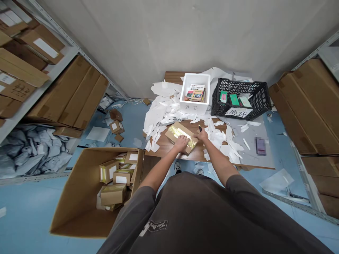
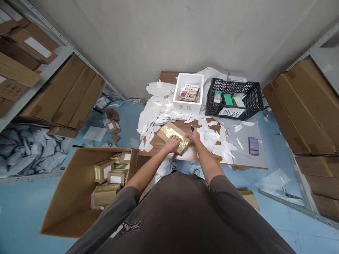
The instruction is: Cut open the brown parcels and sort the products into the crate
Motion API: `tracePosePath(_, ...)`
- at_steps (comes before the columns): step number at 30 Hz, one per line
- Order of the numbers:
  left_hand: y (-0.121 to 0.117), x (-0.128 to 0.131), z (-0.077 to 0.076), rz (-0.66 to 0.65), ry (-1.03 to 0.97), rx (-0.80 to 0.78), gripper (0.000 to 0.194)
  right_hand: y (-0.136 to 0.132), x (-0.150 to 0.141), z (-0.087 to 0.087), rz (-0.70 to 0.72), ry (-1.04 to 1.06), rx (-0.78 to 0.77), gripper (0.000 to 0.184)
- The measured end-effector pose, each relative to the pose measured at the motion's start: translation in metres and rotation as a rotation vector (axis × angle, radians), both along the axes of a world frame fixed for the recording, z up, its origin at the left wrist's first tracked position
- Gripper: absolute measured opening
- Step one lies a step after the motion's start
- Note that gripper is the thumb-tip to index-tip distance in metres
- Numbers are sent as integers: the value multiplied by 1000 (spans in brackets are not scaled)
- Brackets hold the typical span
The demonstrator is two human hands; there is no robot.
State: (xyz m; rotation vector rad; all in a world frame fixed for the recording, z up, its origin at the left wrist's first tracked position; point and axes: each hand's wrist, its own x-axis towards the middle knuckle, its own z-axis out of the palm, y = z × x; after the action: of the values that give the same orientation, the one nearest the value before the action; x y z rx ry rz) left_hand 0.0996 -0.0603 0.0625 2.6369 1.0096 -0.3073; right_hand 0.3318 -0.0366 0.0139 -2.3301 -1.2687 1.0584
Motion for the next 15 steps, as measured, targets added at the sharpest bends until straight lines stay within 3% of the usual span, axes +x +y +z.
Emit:
tracePosePath(4,-5,11,3,108,1,15,77,16,-7,5,14,-68,-25,83)
tracePosePath(7,-10,22,2,145,3,-10,91,9,-8,8,39,-63,65,77)
tracePosePath(11,-16,37,-7,202,68,-87,114,-23,13,11,159,134,324,46)
tracePosePath(15,-17,42,-13,241,77,-111,124,-70,50,13,269,411,198,46)
